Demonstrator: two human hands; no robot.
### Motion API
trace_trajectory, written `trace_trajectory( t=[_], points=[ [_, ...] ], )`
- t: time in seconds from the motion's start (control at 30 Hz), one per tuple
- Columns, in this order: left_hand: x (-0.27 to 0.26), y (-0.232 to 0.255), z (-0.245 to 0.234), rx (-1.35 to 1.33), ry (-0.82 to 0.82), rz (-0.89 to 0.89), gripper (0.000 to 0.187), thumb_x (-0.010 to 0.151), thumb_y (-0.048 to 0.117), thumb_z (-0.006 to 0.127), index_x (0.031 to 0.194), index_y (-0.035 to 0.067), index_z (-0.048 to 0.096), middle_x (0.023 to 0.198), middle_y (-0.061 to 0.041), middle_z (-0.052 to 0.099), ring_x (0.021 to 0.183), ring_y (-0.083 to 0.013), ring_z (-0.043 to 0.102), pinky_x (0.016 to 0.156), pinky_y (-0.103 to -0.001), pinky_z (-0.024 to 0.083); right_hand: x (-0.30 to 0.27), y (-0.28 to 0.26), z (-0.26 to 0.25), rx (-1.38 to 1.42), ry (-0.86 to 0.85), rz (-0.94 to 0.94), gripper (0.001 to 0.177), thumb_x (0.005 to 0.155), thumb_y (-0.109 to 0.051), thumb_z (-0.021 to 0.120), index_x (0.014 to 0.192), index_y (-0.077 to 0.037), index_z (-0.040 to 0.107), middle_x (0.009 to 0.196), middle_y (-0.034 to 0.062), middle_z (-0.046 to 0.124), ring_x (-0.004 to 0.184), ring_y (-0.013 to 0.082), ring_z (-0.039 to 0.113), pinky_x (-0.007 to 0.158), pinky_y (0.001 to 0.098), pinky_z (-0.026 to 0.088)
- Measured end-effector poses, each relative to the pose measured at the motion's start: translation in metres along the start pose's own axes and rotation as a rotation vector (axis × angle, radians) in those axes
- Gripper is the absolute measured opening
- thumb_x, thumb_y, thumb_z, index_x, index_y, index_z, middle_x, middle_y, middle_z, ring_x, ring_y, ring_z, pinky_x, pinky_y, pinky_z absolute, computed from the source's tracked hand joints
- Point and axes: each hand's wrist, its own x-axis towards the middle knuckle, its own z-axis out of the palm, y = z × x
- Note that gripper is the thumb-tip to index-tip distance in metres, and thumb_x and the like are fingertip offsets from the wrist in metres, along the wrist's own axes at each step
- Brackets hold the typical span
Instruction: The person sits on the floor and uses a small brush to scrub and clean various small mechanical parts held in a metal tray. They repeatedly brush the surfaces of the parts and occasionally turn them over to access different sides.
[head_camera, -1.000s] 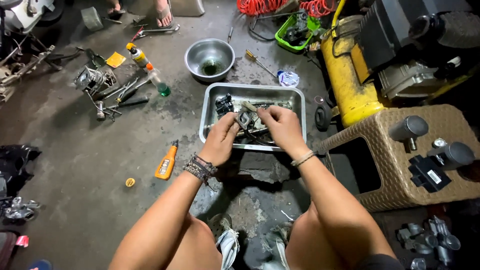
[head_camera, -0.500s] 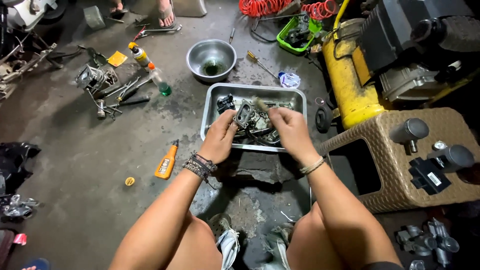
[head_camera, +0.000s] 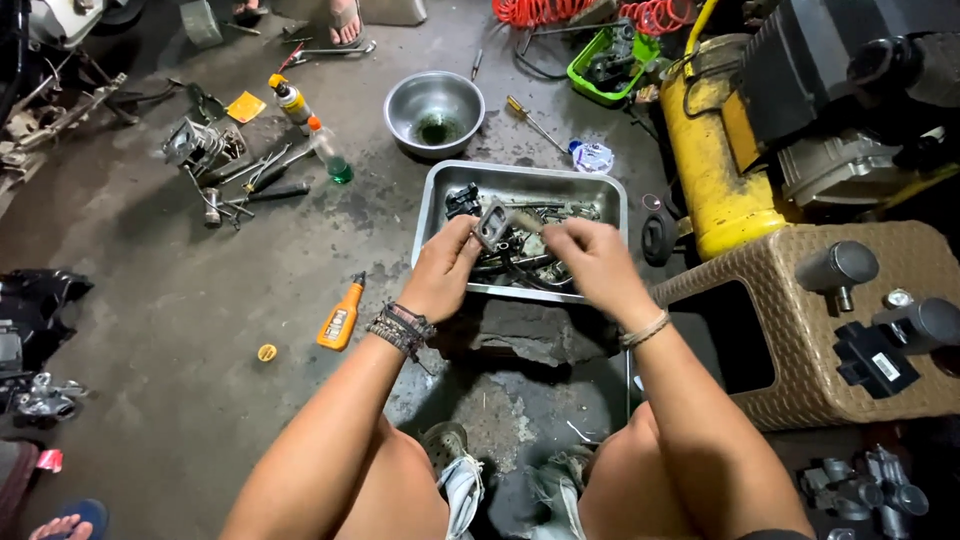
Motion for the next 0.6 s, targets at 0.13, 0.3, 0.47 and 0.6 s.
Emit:
trace_trajectory(
  t=[0.13, 0.3, 0.47, 0.6],
  points=[
    [0.003, 0.012, 0.005, -0.047, -0.029, 0.025, 0.021, 0.104, 0.007, 0.044, 0.112, 0.009, 0.064, 0.097, -0.012, 0.063, 0.101, -0.0350, 0.065, 0.095, -0.048, 0.050, 0.003, 0.009, 0.011, 0.075, -0.132, -0.015, 0.029, 0.097, -0.027, 0.064, 0.073, -0.011, 0.068, 0.068, -0.0055, 0.057, 0.081, 0.0103, 0.053, 0.077, 0.0297, 0.047],
    [-0.002, 0.003, -0.007, -0.062, -0.008, -0.005, 0.024, 0.105, 0.011, 0.041, 0.114, 0.007, 0.064, 0.098, -0.015, 0.063, 0.100, -0.0314, 0.063, 0.095, -0.050, 0.049, 0.018, 0.042, -0.014, -0.166, 0.064, 0.136, 0.038, 0.100, -0.045, 0.064, 0.078, -0.015, 0.074, 0.071, 0.0106, 0.069, 0.078, 0.0280, 0.067, 0.076, 0.0401, 0.049],
    [-0.001, -0.006, -0.030, -0.027, 0.071, -0.084, 0.021, 0.105, 0.007, 0.042, 0.107, 0.007, 0.063, 0.098, -0.014, 0.064, 0.103, -0.0331, 0.063, 0.097, -0.048, 0.048, 0.013, 0.026, 0.000, -0.167, -0.014, 0.081, 0.035, 0.098, -0.038, 0.066, 0.078, -0.010, 0.071, 0.069, 0.0150, 0.067, 0.076, 0.0296, 0.066, 0.077, 0.0415, 0.049],
    [-0.016, 0.004, -0.058, 0.078, 0.090, -0.158, 0.017, 0.104, 0.008, 0.045, 0.103, 0.006, 0.062, 0.095, -0.016, 0.063, 0.101, -0.0381, 0.063, 0.094, -0.049, 0.048, 0.012, 0.005, 0.017, -0.263, -0.053, 0.018, 0.029, 0.098, -0.036, 0.066, 0.085, -0.011, 0.074, 0.077, 0.0173, 0.070, 0.085, 0.0363, 0.069, 0.079, 0.0451, 0.050]
  ],
)
